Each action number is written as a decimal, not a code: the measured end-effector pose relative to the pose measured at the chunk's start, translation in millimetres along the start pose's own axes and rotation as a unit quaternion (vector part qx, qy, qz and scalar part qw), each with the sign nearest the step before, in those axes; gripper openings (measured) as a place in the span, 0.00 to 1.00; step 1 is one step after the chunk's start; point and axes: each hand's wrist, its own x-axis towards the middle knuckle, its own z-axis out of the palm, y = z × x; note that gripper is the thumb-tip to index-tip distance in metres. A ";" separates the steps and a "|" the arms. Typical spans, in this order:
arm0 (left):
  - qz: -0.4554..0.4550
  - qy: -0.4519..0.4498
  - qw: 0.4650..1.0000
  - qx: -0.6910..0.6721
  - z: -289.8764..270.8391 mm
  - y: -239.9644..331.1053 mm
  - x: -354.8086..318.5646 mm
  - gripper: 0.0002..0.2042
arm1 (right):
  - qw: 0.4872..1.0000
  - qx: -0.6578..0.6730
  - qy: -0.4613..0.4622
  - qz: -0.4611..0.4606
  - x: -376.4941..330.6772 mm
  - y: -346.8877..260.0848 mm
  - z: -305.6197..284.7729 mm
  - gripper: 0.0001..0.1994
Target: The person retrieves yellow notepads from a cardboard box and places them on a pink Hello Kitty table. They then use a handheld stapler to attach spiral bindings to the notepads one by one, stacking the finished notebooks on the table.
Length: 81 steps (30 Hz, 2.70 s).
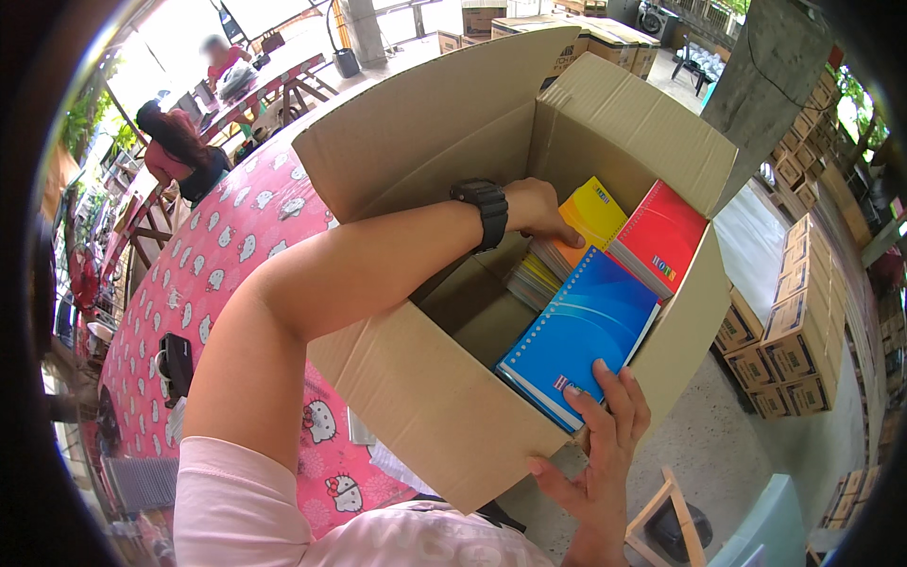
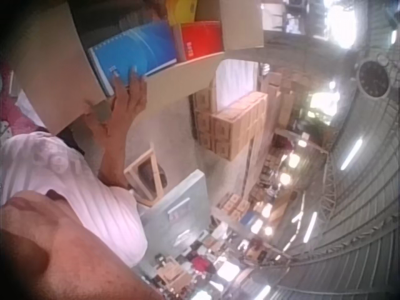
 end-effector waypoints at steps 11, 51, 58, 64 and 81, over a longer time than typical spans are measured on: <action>0.014 0.034 0.999 0.002 1.6 -0.2 -2.8 0.35 | 1.000 -0.001 0.001 0.000 -0.4 0.5 -0.1 0.35; 0.243 0.191 0.548 -0.778 62.9 -90.4 -402.8 0.22 | 0.880 0.453 -0.087 -0.109 -33.9 -146.4 52.4 0.29; 0.091 0.339 0.463 -0.814 164.6 -99.5 -520.6 0.22 | 0.767 0.540 -0.348 0.007 -49.9 -198.6 168.1 0.22; 0.053 0.461 0.355 -0.812 209.4 -103.9 -577.3 0.22 | 0.703 0.555 -0.443 0.018 -85.8 -224.5 231.9 0.16; -0.204 0.454 0.813 -0.303 251.2 -143.8 -677.6 0.27 | 0.483 0.114 -0.776 -0.390 -98.8 -318.1 374.7 0.15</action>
